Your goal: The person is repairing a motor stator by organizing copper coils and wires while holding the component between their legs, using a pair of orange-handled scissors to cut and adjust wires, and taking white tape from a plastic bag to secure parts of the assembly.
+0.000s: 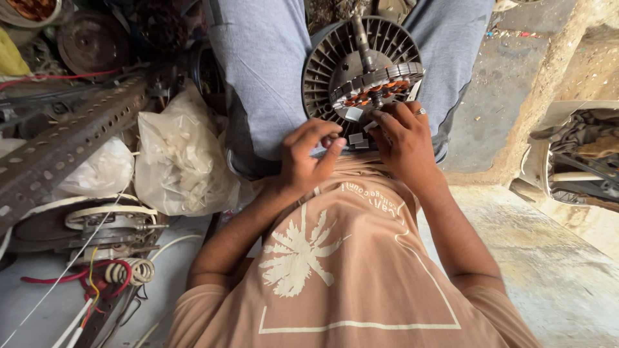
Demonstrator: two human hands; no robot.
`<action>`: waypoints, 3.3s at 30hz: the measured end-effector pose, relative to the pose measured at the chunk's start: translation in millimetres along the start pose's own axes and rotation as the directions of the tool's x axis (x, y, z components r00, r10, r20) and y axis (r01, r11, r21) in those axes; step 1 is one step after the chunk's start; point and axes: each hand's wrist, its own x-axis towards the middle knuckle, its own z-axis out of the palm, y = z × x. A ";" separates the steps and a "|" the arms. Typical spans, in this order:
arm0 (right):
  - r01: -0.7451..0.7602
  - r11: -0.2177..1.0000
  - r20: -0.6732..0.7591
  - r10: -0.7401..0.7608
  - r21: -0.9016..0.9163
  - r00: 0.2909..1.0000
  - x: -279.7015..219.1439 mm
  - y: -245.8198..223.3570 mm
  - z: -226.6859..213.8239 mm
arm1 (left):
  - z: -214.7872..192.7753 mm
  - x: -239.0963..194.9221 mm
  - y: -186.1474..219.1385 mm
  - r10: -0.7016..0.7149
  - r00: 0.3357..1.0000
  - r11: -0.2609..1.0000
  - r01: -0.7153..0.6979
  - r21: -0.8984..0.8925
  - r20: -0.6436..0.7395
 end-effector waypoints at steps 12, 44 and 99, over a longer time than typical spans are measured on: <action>-0.352 0.373 0.162 0.454 0.858 0.876 -29.8 -14.5 1.3 | 20.0 5.2 12.7 -0.137 0.980 0.975 0.160 -0.157 0.146; 0.202 0.776 -0.279 -0.034 0.598 0.960 19.5 -2.6 -26.8 | -0.5 69.9 47.4 -0.153 0.925 0.985 0.169 -0.018 0.347; -0.028 0.914 -0.506 0.249 0.404 0.826 20.6 16.0 -8.9 | 55.4 52.1 -38.7 -0.064 0.986 0.909 -0.007 -0.417 -0.155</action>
